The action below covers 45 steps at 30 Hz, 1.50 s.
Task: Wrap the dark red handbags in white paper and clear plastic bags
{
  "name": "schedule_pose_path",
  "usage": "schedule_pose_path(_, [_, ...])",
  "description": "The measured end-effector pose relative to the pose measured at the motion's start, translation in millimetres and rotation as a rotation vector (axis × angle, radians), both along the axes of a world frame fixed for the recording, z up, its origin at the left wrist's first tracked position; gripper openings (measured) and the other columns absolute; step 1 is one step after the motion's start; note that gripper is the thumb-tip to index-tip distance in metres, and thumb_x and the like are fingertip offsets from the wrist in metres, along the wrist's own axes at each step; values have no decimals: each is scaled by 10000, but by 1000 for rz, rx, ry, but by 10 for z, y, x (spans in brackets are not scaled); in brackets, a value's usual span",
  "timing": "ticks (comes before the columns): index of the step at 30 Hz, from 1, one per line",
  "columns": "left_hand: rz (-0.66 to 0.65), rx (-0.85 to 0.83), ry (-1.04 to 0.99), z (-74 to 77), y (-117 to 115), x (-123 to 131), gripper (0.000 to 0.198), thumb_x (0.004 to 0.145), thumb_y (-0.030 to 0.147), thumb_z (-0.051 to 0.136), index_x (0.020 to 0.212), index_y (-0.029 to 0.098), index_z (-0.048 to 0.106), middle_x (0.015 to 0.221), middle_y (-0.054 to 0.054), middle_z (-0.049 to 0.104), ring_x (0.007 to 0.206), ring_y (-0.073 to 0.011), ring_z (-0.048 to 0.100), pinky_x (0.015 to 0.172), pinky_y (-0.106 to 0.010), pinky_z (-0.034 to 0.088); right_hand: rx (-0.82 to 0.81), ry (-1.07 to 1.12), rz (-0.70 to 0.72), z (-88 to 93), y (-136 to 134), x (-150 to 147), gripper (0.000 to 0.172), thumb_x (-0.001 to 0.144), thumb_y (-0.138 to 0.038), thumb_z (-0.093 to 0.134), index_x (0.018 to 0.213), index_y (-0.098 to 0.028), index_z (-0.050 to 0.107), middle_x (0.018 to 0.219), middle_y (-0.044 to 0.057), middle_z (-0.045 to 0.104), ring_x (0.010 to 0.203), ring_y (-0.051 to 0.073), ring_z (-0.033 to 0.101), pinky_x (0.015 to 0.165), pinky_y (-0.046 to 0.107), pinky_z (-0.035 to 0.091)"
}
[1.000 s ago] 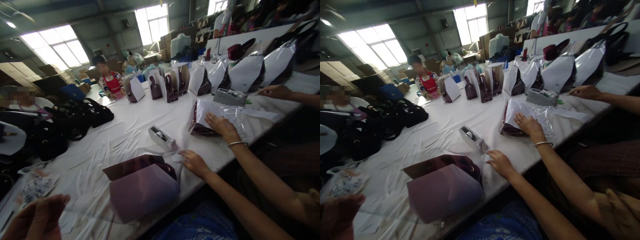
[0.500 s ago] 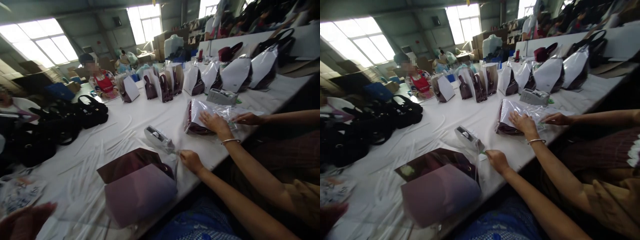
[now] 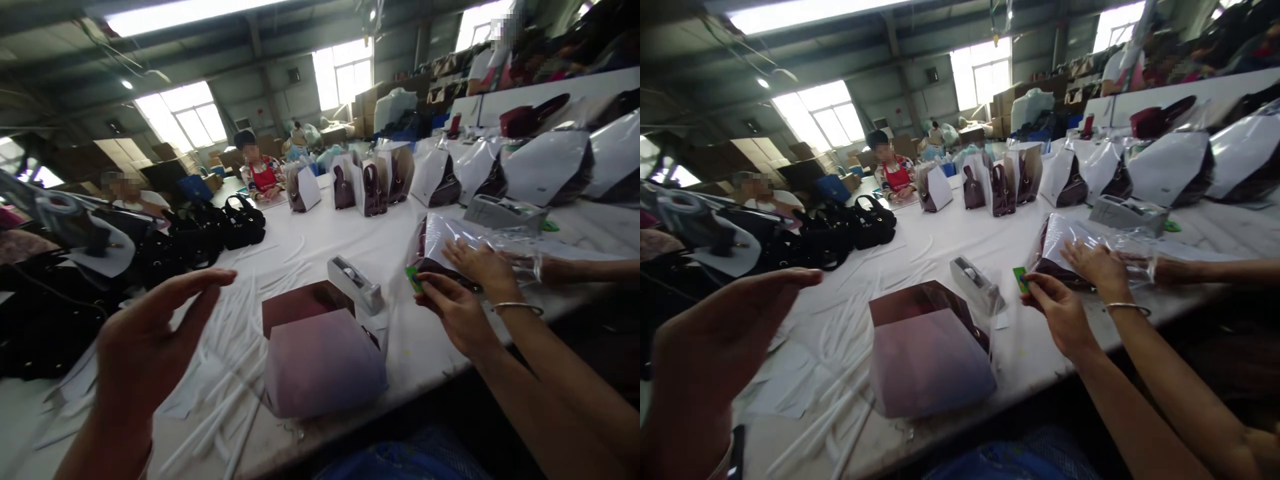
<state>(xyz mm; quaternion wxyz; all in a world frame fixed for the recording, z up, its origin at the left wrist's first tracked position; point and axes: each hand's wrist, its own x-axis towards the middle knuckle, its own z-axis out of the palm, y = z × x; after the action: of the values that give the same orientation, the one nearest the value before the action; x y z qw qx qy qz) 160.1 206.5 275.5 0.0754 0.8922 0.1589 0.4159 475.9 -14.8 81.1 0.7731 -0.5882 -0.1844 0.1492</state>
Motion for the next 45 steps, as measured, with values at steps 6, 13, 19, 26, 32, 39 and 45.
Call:
schedule_pose_path(6, [-282, 78, 441, 151, -7, 452, 277, 977, 235, 497, 1166, 245, 700, 1145, -18, 744, 993, -166, 716, 860, -226, 547, 105, -134, 91, 1044, -60, -146, 434, 624, -342, 909, 1033, -290, 773, 1002, -4, 747, 871, 133, 708, 870, 217, 578])
schedule_pose_path(13, [-293, -178, 809, 236, 144, 601, 274, 915, 260, 532, 1094, 243, 738, 992, -13, 766, 880, -163, 700, 761, -216, 507, -86, -656, 25, 1615, 99, -239, 397, 751, -382, 841, 1129, -310, 744, 1119, 20, 738, 960, 234, 708, 950, 378, 590])
schedule_pose_path(19, [-214, -187, 946, 221, 123, 642, 337, 884, 204, 505, 1131, 274, 724, 819, -3, 750, 717, -156, 670, 593, -224, 429, -263, -949, 307, 1814, 335, -349, 394, 828, -406, 748, 1200, -279, 723, 1120, 23, 743, 926, 224, 723, 884, 370, 607])
schedule_pose_path(26, [-87, 85, 1098, 90, 191, 989, 337, 849, 235, 555, 1135, 262, 731, 953, -58, 759, 764, -194, 658, 558, -255, 355, -319, -866, 492, 1957, 763, -601, 270, 841, -434, 704, 953, -207, 797, 746, 4, 746, 544, 124, 647, 509, 210, 523])
schedule_pose_path(32, [-259, 4, 1160, -14, 251, 927, 346, 869, 207, 494, 1107, 256, 741, 944, -55, 759, 779, -179, 650, 592, -244, 380, -519, -1006, 501, 1927, 1027, -662, 266, 874, -414, 644, 866, -213, 817, 597, -22, 699, 459, 96, 545, 443, 202, 375])
schedule_pose_path(39, [-218, 27, 1076, -132, 232, 833, 290, 908, 303, 495, 1029, 271, 756, 881, -49, 756, 725, -192, 663, 568, -256, 384, -677, -1326, 480, 1742, 1239, -680, 227, 881, -363, 615, 946, -282, 817, 827, 6, 784, 660, 147, 639, 578, 248, 373])
schedule_pose_path(45, [-206, 34, 1039, -102, 141, 735, 270, 930, 309, 501, 1007, 264, 756, 795, -35, 746, 706, -189, 677, 538, -253, 356, -809, -1366, 559, 1676, 1327, -715, 278, 882, -331, 594, 684, -250, 773, 564, -18, 684, 489, 108, 481, 504, 255, 299])
